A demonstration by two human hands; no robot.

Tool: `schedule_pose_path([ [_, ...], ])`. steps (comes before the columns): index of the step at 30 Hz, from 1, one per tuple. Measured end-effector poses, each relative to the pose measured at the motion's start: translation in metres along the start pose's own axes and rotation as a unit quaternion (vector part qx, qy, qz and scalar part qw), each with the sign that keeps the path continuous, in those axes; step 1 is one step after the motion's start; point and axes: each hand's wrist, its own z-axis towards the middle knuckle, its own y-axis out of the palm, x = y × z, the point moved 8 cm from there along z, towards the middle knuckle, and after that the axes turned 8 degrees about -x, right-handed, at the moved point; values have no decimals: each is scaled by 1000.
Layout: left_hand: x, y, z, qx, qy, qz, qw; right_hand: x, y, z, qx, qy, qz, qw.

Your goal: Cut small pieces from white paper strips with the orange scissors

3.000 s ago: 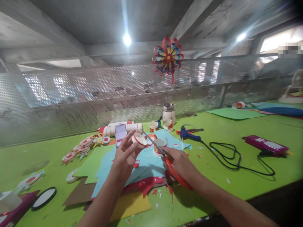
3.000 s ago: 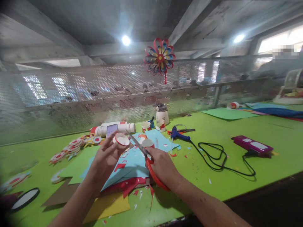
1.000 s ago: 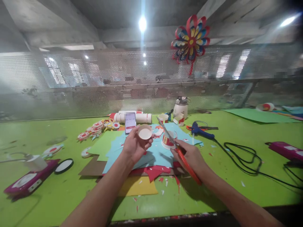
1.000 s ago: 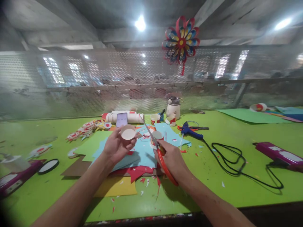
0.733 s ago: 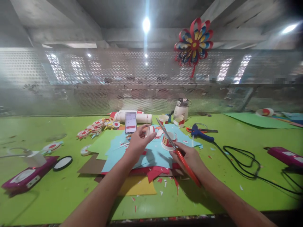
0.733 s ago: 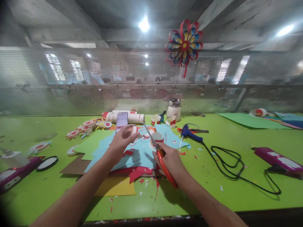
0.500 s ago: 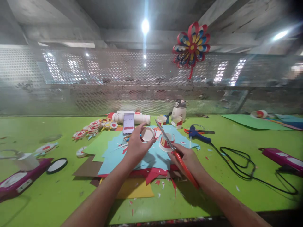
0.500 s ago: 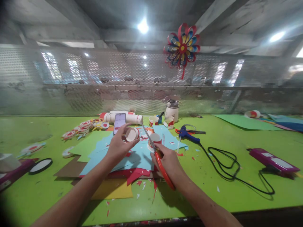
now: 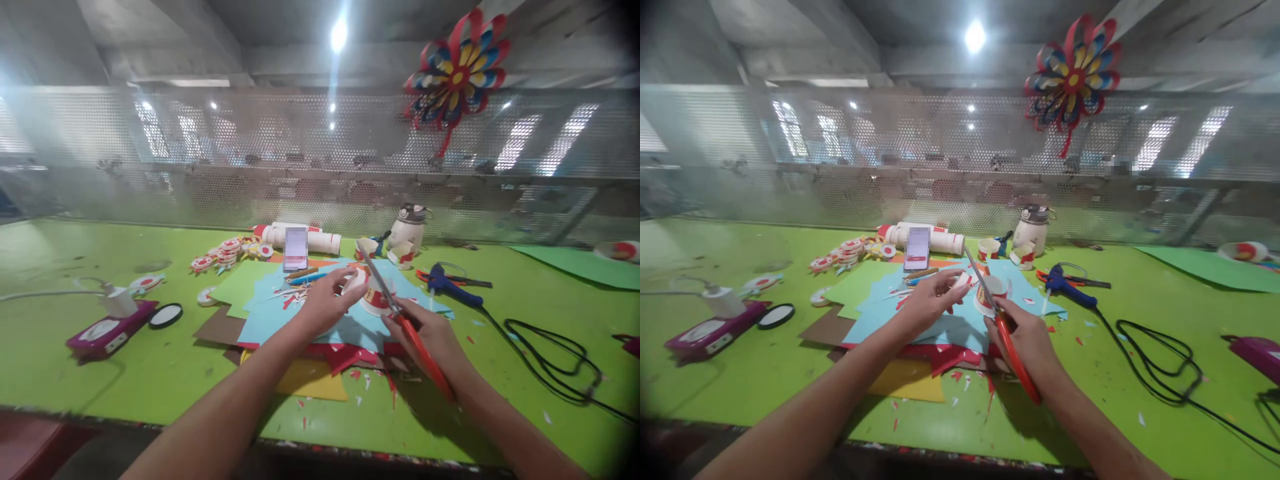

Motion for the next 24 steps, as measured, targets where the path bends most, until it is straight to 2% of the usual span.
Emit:
schedule_pose_path([
  [3,3,5,-2,-7,22,31,999,3,-5,1,3,19,-14,1000],
  [5,3,7,-2,-13,8,26,1000,4,-8,2,1,25,-19,1000],
  [8,0,3,0,-10,-34,-56,998,4,-11,3,5,28,-23,999],
  [11,-3,-7,2,7,-57,-180,982,3,-8,3,-8,28,-18,999],
  [14,0,-18,2,31,-59,-242,968,-3,-2,2,-44,17,-2,999],
  [16,7,-16,1,2,-47,-275,960,-11,-2,1,-73,4,12,997],
  [20,16,-14,-2,-4,-24,-308,951,-34,-13,-1,-139,-31,45,989],
  [24,14,-20,0,35,5,-342,939,-46,-23,-7,-215,-23,116,970],
])
